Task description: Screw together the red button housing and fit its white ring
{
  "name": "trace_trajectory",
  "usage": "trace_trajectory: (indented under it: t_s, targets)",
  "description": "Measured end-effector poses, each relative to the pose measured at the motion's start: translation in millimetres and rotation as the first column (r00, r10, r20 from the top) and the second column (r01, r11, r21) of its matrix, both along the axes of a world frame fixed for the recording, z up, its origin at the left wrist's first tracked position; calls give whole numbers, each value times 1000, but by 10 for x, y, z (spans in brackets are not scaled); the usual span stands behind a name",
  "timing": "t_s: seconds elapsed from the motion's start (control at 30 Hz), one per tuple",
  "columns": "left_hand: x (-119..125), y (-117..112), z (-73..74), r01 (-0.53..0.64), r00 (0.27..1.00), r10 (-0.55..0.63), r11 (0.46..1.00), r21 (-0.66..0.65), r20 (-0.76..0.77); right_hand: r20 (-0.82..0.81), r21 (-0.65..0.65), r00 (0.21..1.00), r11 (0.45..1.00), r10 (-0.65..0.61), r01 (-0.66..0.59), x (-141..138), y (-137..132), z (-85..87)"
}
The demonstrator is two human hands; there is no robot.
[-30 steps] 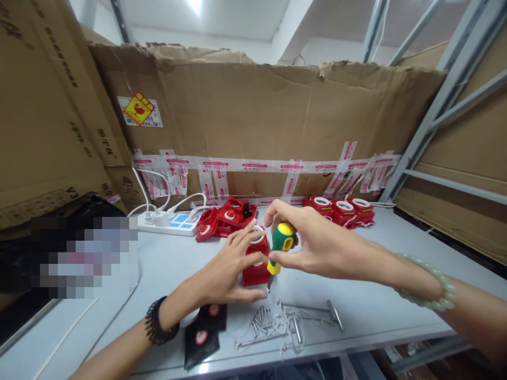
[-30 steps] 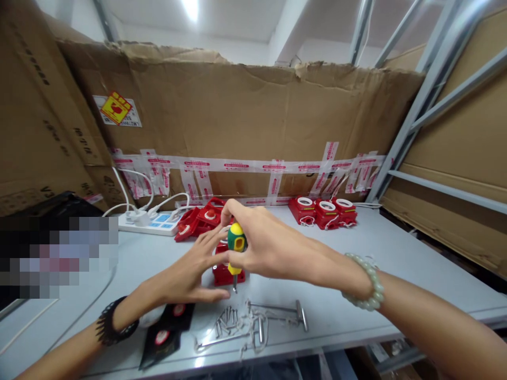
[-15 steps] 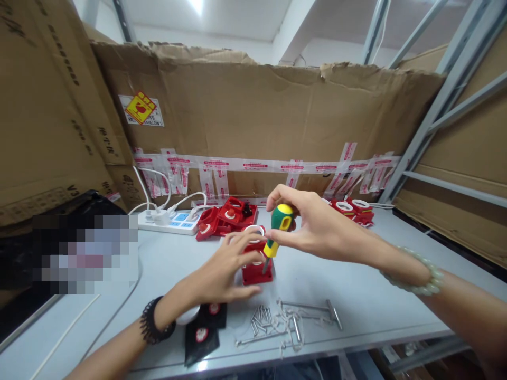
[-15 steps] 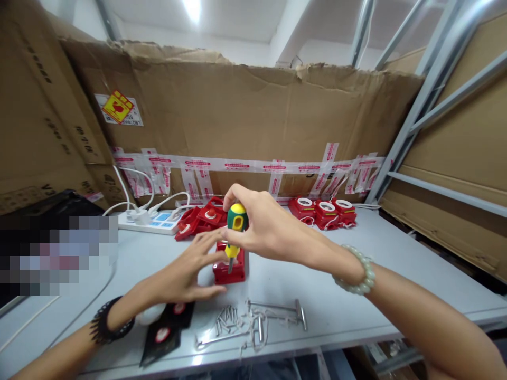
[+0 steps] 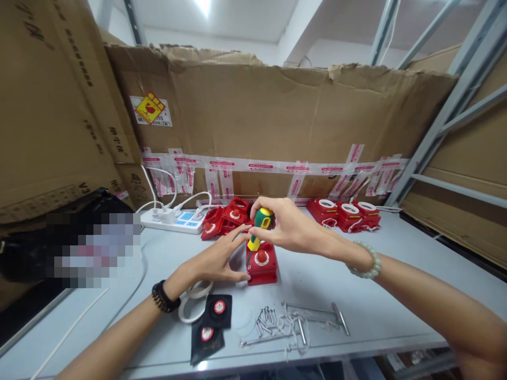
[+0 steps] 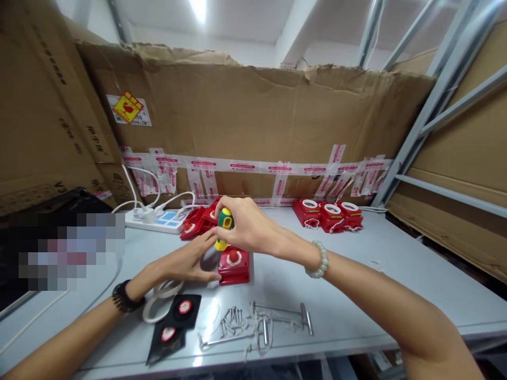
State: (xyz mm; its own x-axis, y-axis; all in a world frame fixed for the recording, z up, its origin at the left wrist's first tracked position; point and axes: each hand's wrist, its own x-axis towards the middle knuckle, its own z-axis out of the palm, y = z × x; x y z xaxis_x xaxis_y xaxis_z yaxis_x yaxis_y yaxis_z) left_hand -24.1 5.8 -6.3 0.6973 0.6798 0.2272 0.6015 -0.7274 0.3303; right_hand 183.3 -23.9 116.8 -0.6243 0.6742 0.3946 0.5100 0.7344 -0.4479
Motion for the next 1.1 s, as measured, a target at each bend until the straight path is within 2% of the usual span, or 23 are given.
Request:
trace_trajectory:
  t_s: [0.3,0.77,0.93,1.1]
  targets:
    - [116,-38,6,51,995,-44,997,-65,94,7,-32,1000,999,-18,19,32,-24,34]
    - [129,52,-59,57,992,-60,998,23,113,91,18,996,1000,-19,17,58,-22,19]
    - [129,67,-85,44,995,-45,999,11,86,227,147,972,989,-62,29,18,-69,9]
    - [139,73,-73,54,996,-55,998,9,71,393,271,911,963,-125,15,-129,-168,71]
